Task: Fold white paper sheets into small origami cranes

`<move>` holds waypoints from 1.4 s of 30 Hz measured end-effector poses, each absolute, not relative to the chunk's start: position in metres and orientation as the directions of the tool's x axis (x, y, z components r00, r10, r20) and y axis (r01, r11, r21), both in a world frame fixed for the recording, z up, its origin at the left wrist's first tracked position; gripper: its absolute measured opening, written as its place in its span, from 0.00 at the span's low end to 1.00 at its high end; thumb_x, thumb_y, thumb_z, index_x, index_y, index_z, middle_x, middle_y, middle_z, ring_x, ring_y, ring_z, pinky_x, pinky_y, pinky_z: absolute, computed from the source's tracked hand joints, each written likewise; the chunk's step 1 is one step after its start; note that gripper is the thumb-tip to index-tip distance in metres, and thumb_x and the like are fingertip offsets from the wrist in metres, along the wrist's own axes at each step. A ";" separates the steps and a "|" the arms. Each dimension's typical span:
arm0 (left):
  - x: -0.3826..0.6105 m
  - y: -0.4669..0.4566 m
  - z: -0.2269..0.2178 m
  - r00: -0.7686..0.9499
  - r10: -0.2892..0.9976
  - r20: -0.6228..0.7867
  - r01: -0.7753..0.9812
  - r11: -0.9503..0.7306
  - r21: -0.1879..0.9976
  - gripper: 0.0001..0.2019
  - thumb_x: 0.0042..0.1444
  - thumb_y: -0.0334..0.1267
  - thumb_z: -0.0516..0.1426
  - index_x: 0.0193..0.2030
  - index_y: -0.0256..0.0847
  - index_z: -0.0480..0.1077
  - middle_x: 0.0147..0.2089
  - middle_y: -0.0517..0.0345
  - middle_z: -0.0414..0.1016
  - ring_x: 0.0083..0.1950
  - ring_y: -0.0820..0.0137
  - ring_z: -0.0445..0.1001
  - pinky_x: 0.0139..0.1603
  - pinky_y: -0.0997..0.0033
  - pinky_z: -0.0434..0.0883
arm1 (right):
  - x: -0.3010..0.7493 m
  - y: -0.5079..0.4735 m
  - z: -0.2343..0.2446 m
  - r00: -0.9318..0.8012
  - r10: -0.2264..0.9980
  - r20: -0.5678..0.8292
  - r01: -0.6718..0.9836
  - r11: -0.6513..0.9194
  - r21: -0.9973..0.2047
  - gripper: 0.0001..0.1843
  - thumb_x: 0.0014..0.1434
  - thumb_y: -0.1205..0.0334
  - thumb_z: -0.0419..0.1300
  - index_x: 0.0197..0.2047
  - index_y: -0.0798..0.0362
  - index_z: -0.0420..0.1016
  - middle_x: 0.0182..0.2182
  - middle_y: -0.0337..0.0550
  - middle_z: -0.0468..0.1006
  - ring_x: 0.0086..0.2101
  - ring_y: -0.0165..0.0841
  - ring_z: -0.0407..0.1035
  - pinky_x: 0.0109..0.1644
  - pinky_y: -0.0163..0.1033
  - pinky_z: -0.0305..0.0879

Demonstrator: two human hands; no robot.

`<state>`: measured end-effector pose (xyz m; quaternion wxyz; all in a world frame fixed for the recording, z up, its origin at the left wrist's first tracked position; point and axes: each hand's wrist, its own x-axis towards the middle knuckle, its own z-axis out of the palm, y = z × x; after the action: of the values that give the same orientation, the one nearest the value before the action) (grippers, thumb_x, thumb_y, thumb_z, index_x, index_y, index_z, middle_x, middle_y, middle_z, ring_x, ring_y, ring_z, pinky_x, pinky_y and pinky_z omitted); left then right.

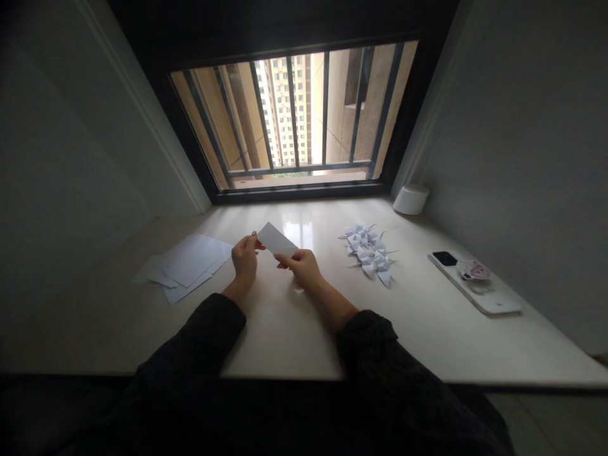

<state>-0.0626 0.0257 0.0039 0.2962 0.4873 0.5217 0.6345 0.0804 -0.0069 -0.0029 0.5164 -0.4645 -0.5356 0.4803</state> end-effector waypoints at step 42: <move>-0.061 0.019 0.005 0.063 0.983 0.172 0.135 -0.179 0.974 0.17 0.48 0.51 0.61 0.36 0.38 0.78 0.35 0.52 0.80 0.37 0.66 0.75 0.38 0.68 0.68 | 0.103 0.016 -0.010 0.004 0.998 -0.059 -0.421 -0.052 -0.905 0.23 0.47 0.39 0.62 0.30 0.54 0.77 0.24 0.40 0.73 0.25 0.29 0.65 0.29 0.35 0.61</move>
<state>-0.0606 0.0195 0.0050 0.4300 0.5888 0.4749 0.4928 0.1030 0.0155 -0.0098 0.5858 -0.3986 -0.3618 0.6059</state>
